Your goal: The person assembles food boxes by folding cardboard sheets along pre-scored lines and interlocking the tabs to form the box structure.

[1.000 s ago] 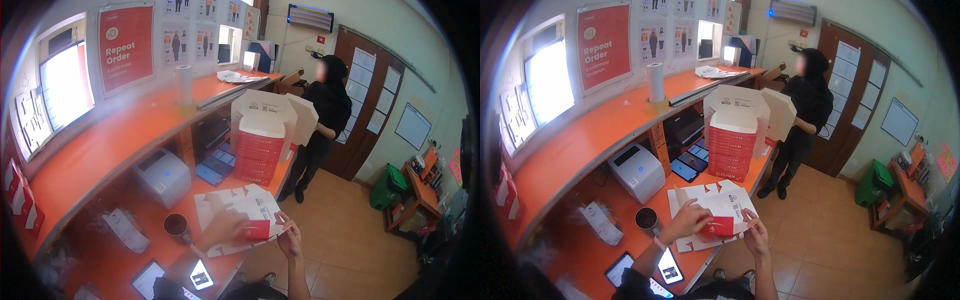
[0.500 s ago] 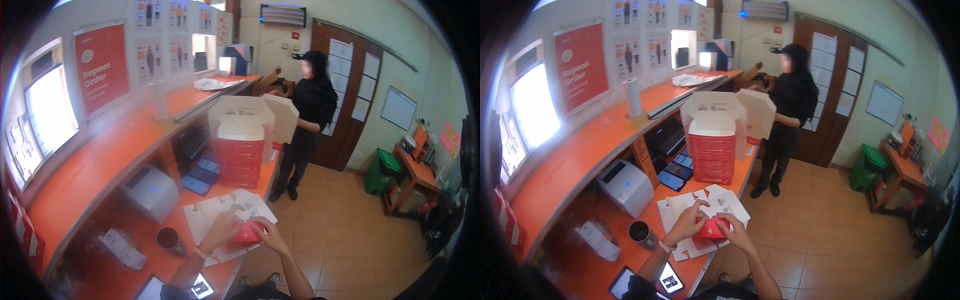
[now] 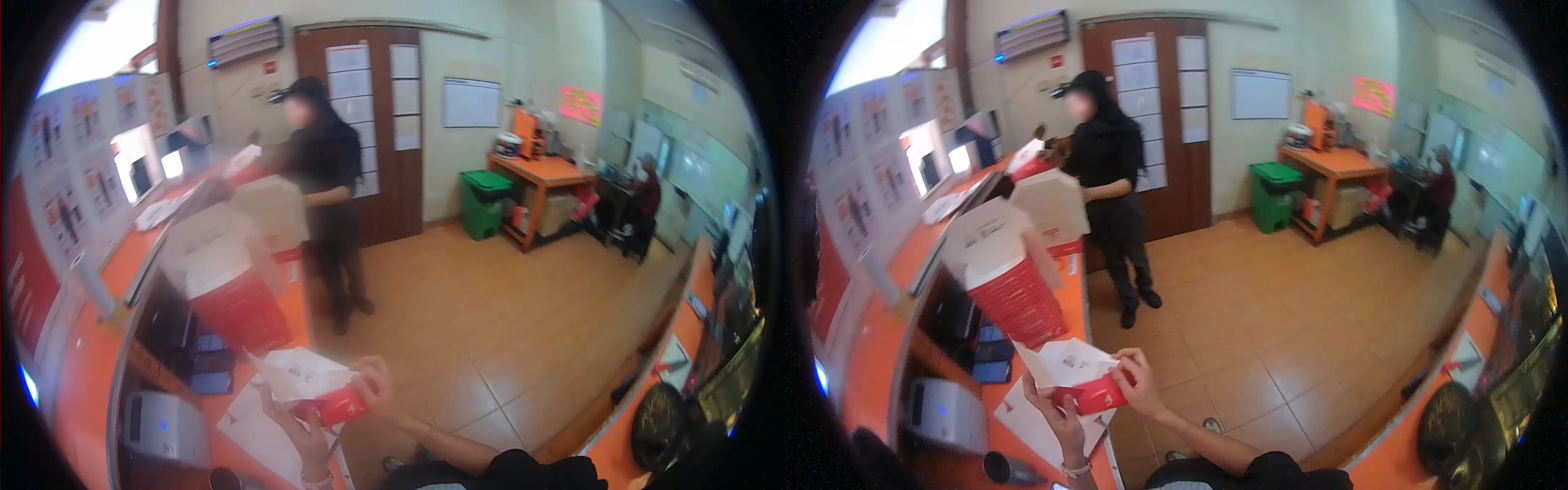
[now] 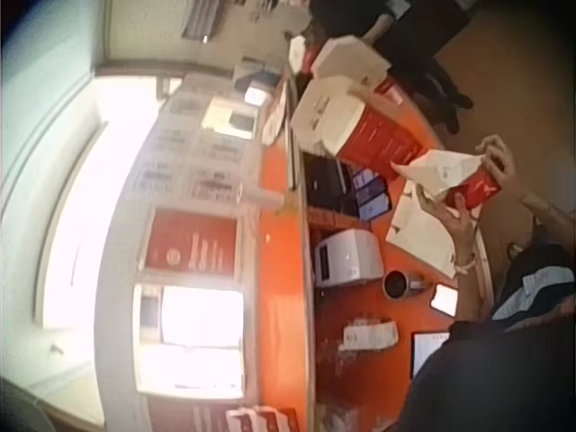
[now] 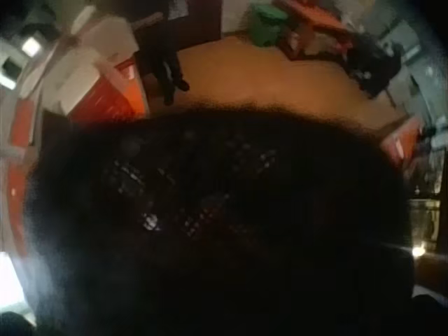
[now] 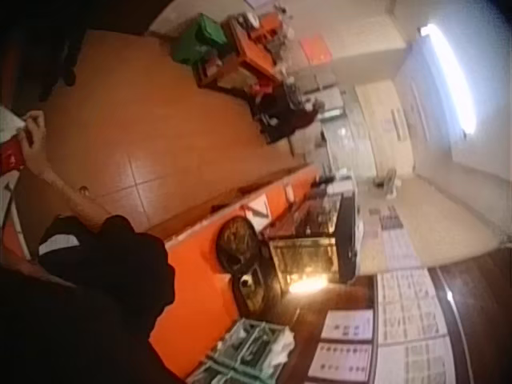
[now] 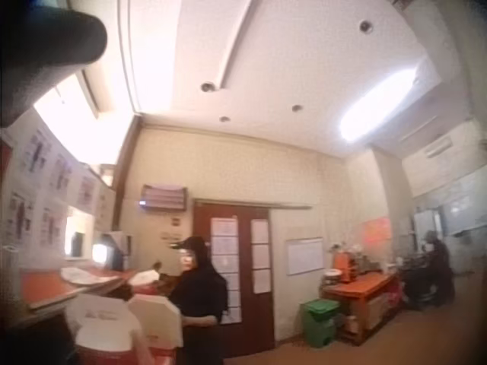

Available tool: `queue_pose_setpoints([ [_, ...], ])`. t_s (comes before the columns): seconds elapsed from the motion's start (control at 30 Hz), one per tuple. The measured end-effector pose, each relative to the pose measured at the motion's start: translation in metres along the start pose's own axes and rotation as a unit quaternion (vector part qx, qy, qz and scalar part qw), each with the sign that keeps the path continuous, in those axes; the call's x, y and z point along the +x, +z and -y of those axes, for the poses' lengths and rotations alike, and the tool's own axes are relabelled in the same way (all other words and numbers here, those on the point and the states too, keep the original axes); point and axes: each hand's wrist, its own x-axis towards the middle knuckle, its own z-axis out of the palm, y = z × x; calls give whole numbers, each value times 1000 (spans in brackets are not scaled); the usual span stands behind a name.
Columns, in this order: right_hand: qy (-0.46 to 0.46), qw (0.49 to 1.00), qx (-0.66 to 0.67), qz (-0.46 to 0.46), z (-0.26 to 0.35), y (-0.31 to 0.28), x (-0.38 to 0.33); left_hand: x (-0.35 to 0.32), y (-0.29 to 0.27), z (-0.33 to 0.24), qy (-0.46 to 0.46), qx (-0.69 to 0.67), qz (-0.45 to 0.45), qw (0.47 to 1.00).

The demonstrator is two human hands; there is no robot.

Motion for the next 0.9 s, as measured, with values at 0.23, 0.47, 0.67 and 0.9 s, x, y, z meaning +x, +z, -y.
queue_pose_setpoints([
  [0.23,-125,990,-63,-5,43,-39,7,-4,44,3,122,179,137,967],
  [0.47,-214,948,-195,132,46,-48,3,-31,62,35,-155,-79,-5,985],
  [0.67,59,966,-206,146,-42,-64,76,-17,15,100,4,7,71,997],
  [0.9,-86,942,-101,307,-73,-16,174,95,-15,92,120,-13,35,992],
])
